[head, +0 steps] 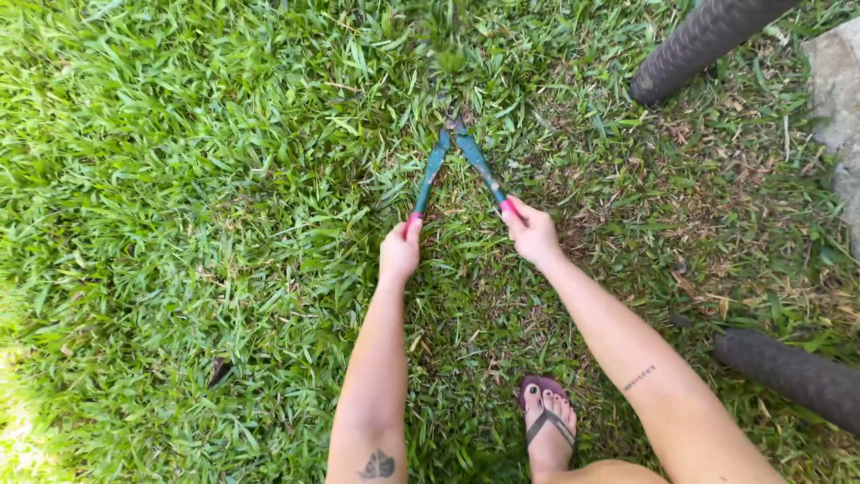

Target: The person trims grass using shears, moving across the lawn and around a chair while repeatedly opening and closing the blades to cut the vegetation.

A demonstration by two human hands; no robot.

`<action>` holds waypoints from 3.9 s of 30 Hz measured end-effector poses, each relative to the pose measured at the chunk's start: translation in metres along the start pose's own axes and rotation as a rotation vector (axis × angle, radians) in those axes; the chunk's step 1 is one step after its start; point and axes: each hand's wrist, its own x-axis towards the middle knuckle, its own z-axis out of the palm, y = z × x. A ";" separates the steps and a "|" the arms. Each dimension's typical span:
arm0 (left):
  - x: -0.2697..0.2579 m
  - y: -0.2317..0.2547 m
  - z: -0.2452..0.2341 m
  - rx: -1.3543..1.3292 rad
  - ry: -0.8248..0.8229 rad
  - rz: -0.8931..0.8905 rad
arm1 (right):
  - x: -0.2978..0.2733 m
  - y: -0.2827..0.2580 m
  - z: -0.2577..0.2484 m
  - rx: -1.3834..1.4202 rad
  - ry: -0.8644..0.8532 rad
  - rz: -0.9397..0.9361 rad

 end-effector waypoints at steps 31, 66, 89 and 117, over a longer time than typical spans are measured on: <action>-0.101 0.056 0.063 -0.045 -0.060 0.105 | -0.099 0.026 -0.043 0.095 0.283 -0.009; -0.059 -0.010 0.047 0.090 -0.081 0.188 | -0.084 0.036 -0.139 -0.012 -0.002 0.081; -0.012 0.040 0.044 0.128 -0.102 0.273 | -0.059 0.045 -0.167 -0.008 0.085 0.011; -0.002 0.017 0.008 0.140 -0.093 0.140 | -0.033 0.006 -0.119 -0.033 -0.021 0.048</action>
